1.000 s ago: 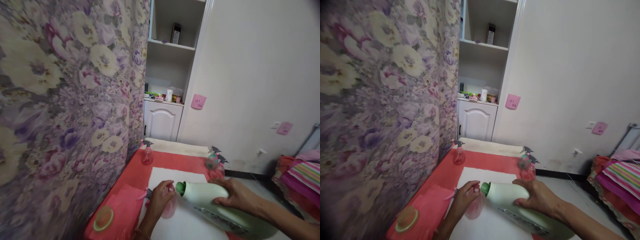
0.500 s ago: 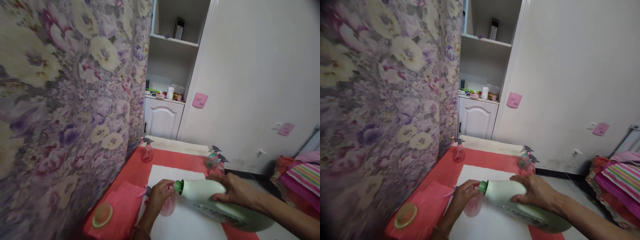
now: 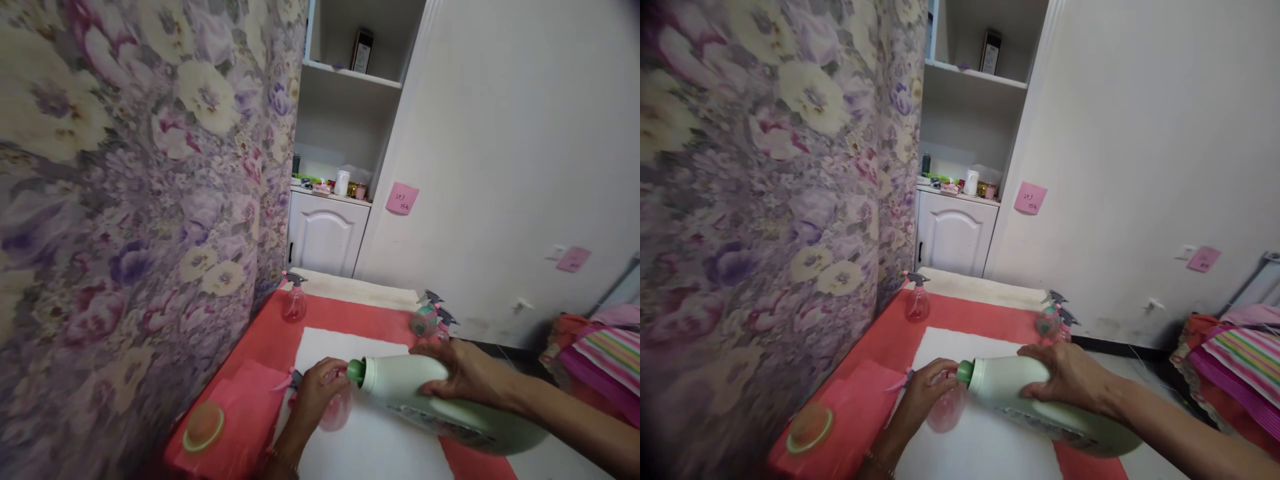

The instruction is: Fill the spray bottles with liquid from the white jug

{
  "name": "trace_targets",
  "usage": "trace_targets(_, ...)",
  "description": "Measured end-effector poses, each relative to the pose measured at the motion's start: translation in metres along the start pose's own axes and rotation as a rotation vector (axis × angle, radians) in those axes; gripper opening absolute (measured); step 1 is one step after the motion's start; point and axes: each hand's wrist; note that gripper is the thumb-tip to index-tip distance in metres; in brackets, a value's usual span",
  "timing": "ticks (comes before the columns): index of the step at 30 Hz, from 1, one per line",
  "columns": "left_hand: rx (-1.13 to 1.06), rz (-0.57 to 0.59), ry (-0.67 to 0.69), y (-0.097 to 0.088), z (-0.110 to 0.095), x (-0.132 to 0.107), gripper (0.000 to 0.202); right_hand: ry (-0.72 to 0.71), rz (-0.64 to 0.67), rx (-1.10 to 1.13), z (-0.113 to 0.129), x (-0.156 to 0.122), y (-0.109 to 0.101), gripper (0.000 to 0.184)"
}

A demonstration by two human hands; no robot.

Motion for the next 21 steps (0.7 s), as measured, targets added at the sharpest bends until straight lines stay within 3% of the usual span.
trace_targets(21, 0.029, 0.001, 0.013, -0.002, -0.0024, -0.0024, 0.018, -0.049, 0.021, -0.045, 0.0056, 0.0044, -0.0082, 0.048)
Point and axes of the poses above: each hand's wrist, its own x-axis towards the middle knuckle, its own y-axis out of the palm, z = x × y, and after that the axes turned 4 degrees about x, right-handed
